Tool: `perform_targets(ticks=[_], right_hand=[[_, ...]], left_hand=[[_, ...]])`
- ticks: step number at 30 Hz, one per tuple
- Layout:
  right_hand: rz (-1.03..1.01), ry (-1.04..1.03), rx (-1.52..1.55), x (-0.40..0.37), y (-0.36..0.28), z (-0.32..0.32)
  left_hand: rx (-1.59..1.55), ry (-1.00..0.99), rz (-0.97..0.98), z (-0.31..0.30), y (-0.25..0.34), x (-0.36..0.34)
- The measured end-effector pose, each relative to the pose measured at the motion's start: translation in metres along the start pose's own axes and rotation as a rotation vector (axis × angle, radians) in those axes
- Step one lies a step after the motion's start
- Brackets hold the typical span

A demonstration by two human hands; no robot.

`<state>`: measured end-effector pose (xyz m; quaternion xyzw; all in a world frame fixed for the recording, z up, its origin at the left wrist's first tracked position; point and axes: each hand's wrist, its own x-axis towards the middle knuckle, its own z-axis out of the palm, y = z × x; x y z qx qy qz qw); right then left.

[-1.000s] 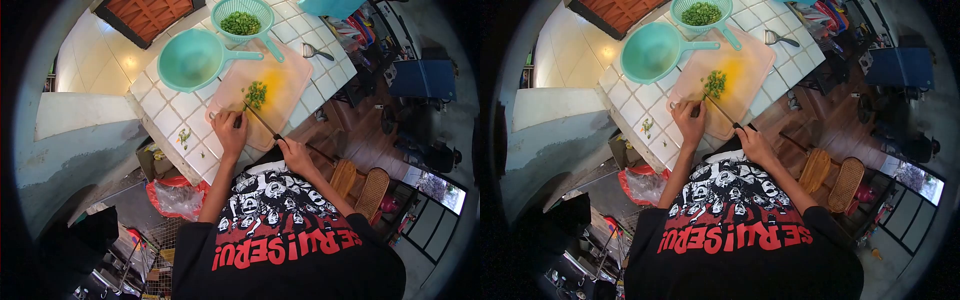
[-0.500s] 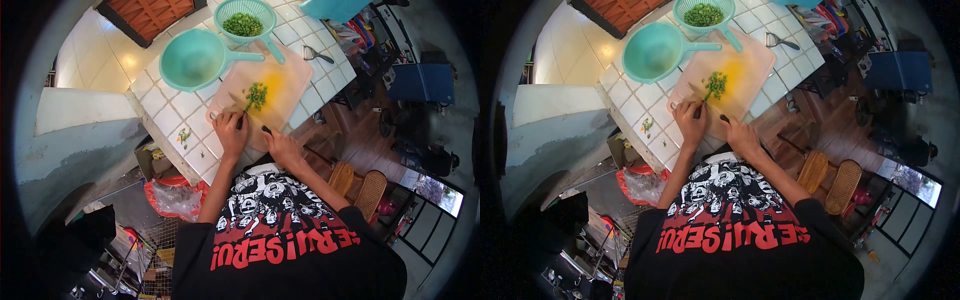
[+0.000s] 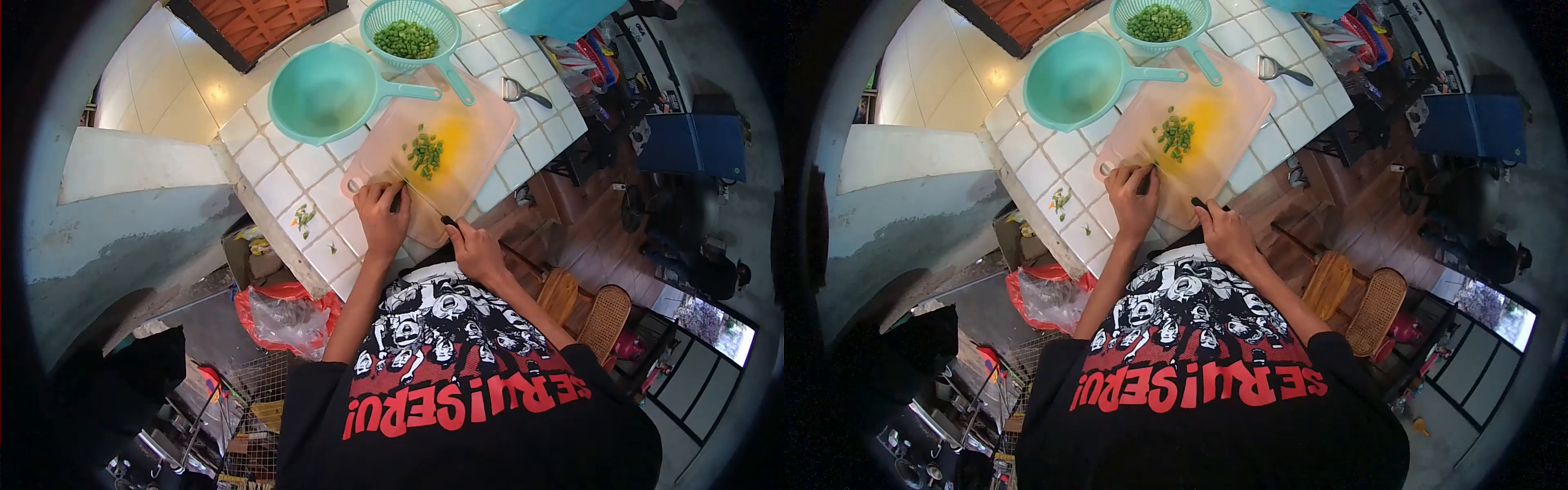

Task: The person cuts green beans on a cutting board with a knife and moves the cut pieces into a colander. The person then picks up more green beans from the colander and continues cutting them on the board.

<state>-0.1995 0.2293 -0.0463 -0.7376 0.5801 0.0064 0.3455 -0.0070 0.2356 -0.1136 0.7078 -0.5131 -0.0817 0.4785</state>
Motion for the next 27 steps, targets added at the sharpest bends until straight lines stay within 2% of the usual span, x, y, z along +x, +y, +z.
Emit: perform_targets(ticks=[2, 9, 12, 15, 19, 21, 23, 25, 27], right_hand=[[0.016, -0.052, -0.06, 0.003, -0.004, 0.0], [0.0, -0.04, -0.112, 0.017, -0.006, 0.007], [-0.011, 0.004, 0.076, -0.003, 0.011, 0.002], [0.032, -0.017, 0.012, 0.0, 0.008, 0.002], [0.017, -0.042, 0.088, 0.003, 0.004, 0.0], [0.025, 0.014, -0.161, 0.003, -0.006, -0.005], [0.039, 0.008, -0.163, 0.006, -0.013, -0.007], [0.028, 0.0, -0.169, 0.009, -0.008, -0.003], [-0.003, 0.02, 0.172, 0.005, 0.008, 0.007]], left_hand=[[0.01, -0.027, -0.005, -0.001, -0.001, 0.0], [0.049, -0.027, 0.027, -0.003, 0.0, 0.002], [0.028, -0.012, -0.02, -0.001, -0.001, -0.002], [0.063, 0.02, 0.018, -0.002, 0.001, -0.003], [0.063, -0.015, 0.03, -0.007, 0.0, -0.003], [0.063, -0.025, 0.034, -0.01, 0.001, -0.003], [0.195, -0.105, 0.148, -0.014, 0.001, -0.003], [0.194, -0.066, 0.111, -0.012, 0.0, -0.005], [0.19, -0.031, 0.088, -0.01, -0.001, -0.002]])
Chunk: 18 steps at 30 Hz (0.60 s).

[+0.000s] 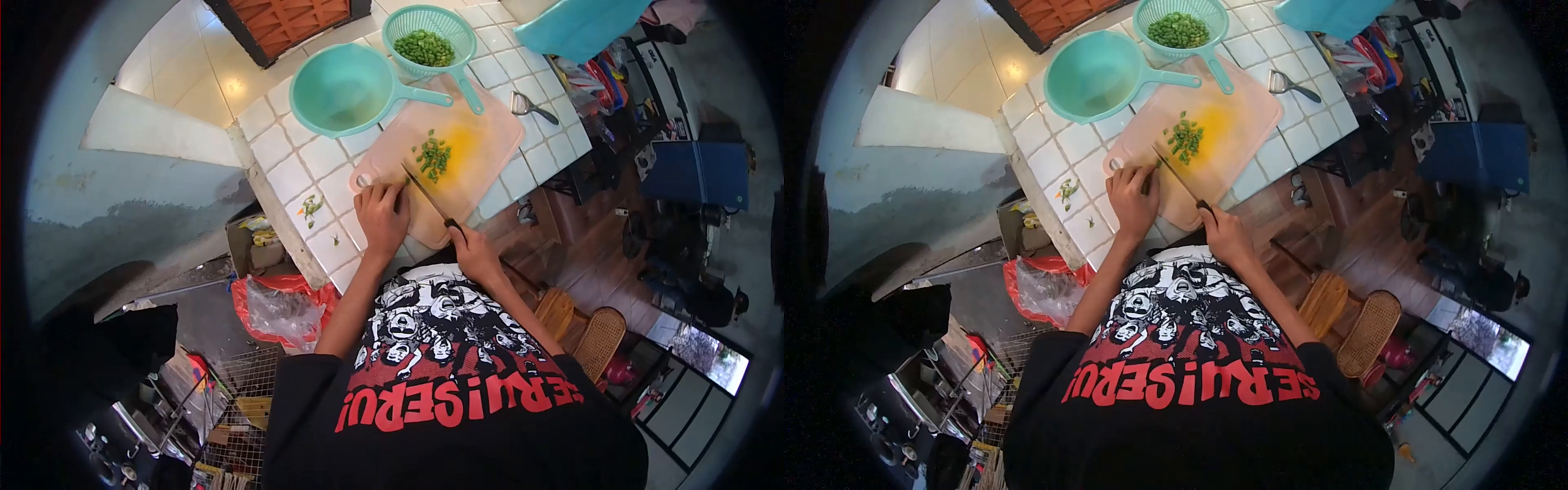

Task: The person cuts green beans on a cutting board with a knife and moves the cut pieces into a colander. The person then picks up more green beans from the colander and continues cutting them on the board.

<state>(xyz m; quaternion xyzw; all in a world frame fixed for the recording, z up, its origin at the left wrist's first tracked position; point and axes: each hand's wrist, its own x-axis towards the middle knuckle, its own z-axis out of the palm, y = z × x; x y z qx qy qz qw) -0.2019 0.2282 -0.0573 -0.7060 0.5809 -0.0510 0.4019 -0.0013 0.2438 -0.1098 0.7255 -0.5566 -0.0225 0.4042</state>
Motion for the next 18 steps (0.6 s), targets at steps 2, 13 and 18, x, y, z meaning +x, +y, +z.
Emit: perform_targets(ticks=[2, 13, 18], right_hand=[[0.052, -0.029, -0.008, -0.004, 0.004, -0.004], [0.016, -0.031, -0.298, 0.007, -0.017, 0.002], [-0.042, -0.002, -0.246, 0.012, -0.019, 0.002]], left_hand=[[0.006, 0.041, -0.099, 0.002, 0.002, 0.001], [-0.08, 0.004, -0.023, 0.004, -0.003, 0.002], [-0.059, 0.001, -0.048, 0.0, 0.002, 0.002]])
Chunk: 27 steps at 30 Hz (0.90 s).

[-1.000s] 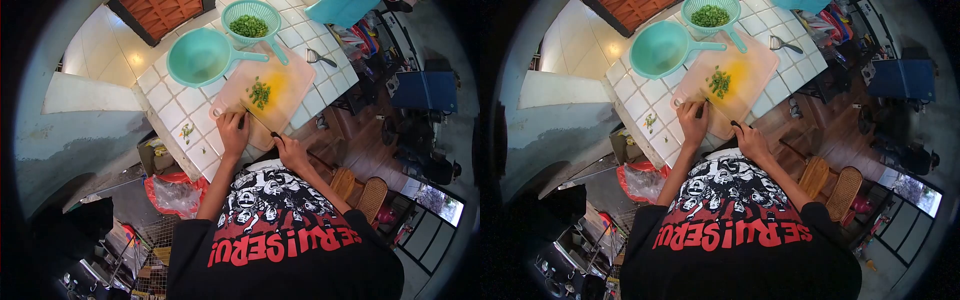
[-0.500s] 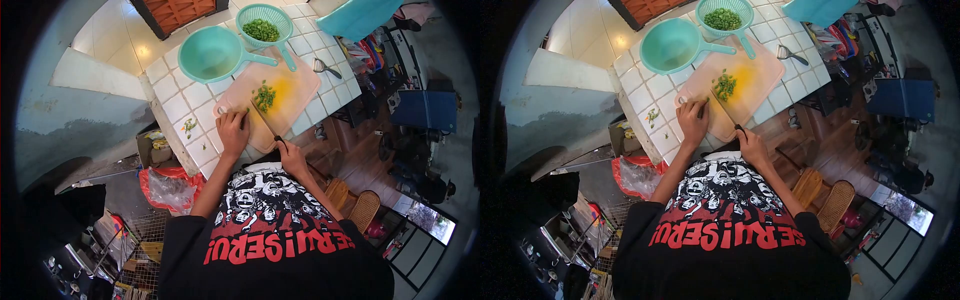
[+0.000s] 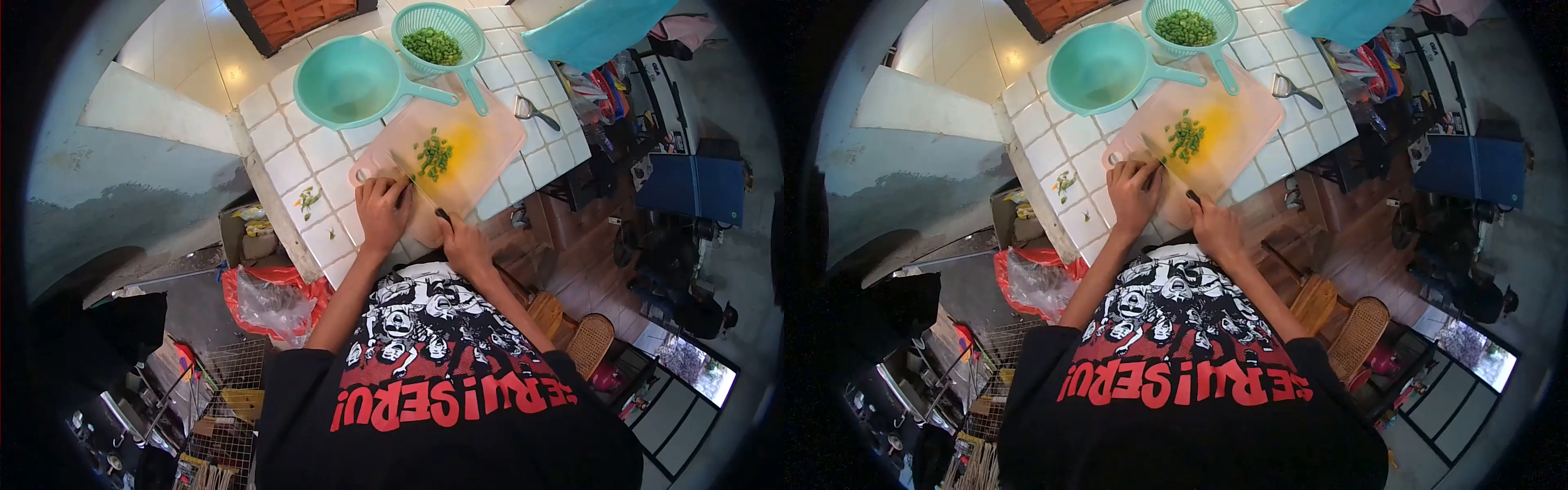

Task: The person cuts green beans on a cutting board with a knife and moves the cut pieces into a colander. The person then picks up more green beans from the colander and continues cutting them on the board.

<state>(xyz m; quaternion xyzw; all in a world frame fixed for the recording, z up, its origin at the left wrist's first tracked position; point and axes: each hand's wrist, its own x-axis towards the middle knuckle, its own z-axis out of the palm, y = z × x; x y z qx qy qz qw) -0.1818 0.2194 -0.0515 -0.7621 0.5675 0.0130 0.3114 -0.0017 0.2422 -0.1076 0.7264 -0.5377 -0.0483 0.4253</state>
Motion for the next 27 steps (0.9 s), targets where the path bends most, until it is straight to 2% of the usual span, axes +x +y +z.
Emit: perform_targets(ticks=[7, 13, 15, 16, 17, 18, 19, 20, 22, 27], right_hand=[[0.084, 0.013, 0.095, -0.013, 0.016, -0.004], [0.081, 0.029, -0.061, -0.011, 0.026, 0.007], [0.071, -0.041, 0.356, -0.01, 0.039, 0.011], [0.07, -0.039, 0.358, -0.01, 0.047, 0.007], [0.099, -0.123, 0.402, -0.01, 0.056, 0.001], [0.131, -0.206, 0.445, -0.01, 0.06, -0.003], [0.097, -0.202, 0.465, -0.009, 0.061, -0.003], [0.101, -0.196, 0.463, -0.007, 0.061, -0.002], [0.065, -0.048, 0.259, -0.005, 0.041, -0.004], [0.091, -0.022, 0.206, -0.007, 0.02, 0.002]], left_hand=[[-0.016, -0.053, 0.036, -0.003, 0.0, -0.002], [0.019, -0.043, 0.045, 0.003, 0.003, 0.001], [0.021, -0.022, 0.057, 0.007, 0.002, 0.001], [0.036, 0.0, 0.005, 0.009, 0.004, 0.001], [0.049, 0.025, -0.048, 0.011, 0.006, 0.003], [0.044, 0.025, -0.044, 0.011, 0.005, 0.003], [0.025, 0.002, -0.01, 0.01, 0.003, 0.002], [0.006, -0.019, 0.024, 0.01, 0.003, 0.002], [-0.003, -0.027, 0.034, 0.009, 0.005, 0.001], [-0.014, -0.028, 0.045, 0.009, 0.005, 0.004]])
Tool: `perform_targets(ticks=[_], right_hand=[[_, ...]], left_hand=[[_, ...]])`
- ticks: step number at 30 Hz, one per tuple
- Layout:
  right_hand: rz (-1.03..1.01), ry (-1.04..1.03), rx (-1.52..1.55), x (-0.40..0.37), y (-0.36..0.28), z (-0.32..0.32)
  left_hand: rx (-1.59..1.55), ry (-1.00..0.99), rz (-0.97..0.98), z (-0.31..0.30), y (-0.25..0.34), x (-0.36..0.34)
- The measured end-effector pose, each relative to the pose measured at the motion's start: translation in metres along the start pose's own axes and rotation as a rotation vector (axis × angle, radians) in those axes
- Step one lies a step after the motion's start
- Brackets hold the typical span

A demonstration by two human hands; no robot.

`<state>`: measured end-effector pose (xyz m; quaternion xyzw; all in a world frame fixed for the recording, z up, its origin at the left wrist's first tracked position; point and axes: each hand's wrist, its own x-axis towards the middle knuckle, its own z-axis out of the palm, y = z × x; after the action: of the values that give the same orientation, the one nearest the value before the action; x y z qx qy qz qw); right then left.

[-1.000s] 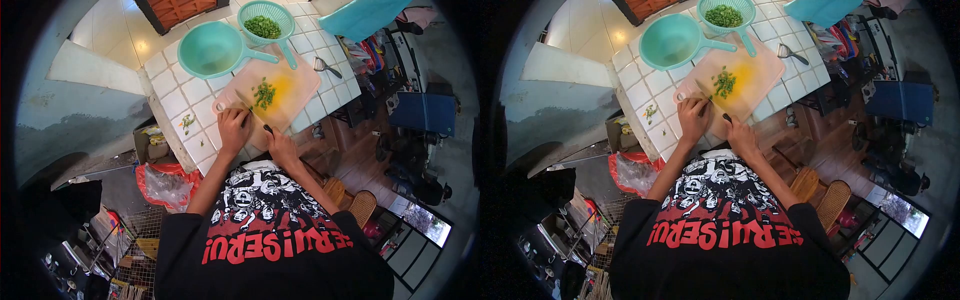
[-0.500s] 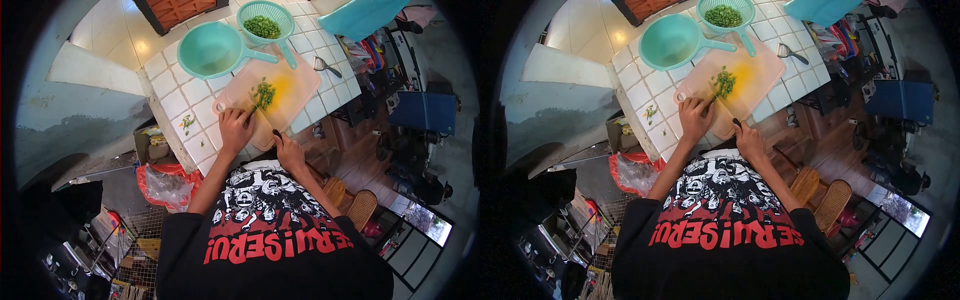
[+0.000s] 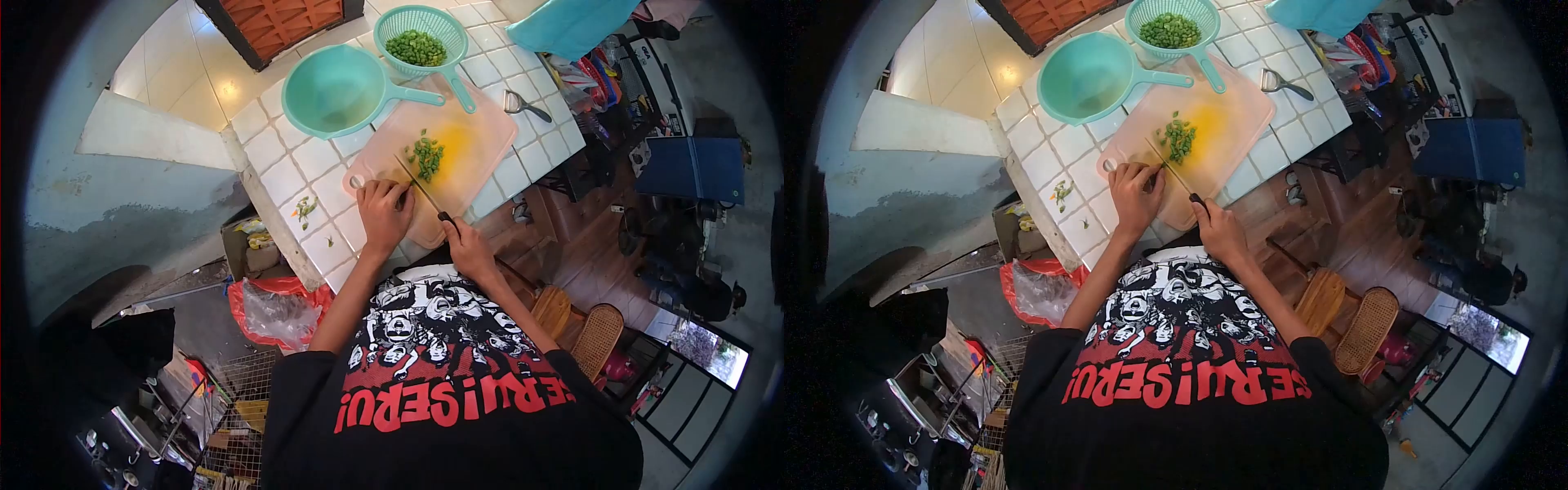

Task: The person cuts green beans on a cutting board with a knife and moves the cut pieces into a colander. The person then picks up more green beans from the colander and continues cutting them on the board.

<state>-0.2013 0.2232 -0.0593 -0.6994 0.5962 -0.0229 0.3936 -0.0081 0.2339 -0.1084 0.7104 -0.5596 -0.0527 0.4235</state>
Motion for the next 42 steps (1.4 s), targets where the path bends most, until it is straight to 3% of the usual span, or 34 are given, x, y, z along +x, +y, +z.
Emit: perform_targets(ticks=[7, 14, 17, 28, 34, 39, 42], right_hand=[[0.031, -0.03, -0.234, 0.004, -0.023, -0.003], [0.027, 0.025, -0.12, -0.017, 0.013, -0.003], [-0.013, 0.078, 0.083, -0.004, 0.007, 0.005], [-0.02, 0.006, -0.189, 0.002, -0.011, 0.007], [-0.006, 0.029, -0.089, -0.016, 0.005, 0.0], [0.024, 0.027, -0.183, -0.019, 0.004, -0.008], [0.036, 0.024, -0.199, -0.028, 0.008, -0.018]], left_hand=[[-0.014, -0.003, 0.021, 0.001, 0.001, -0.001], [-0.02, -0.006, -0.055, 0.002, -0.001, -0.001], [-0.025, 0.009, -0.002, -0.001, 0.001, -0.001], [-0.037, -0.011, 0.019, 0.0, -0.002, -0.006], [-0.01, 0.019, -0.022, 0.0, 0.0, -0.003], [0.008, 0.028, -0.026, 0.002, 0.001, -0.002], [-0.004, 0.048, -0.143, 0.01, -0.001, 0.001]])
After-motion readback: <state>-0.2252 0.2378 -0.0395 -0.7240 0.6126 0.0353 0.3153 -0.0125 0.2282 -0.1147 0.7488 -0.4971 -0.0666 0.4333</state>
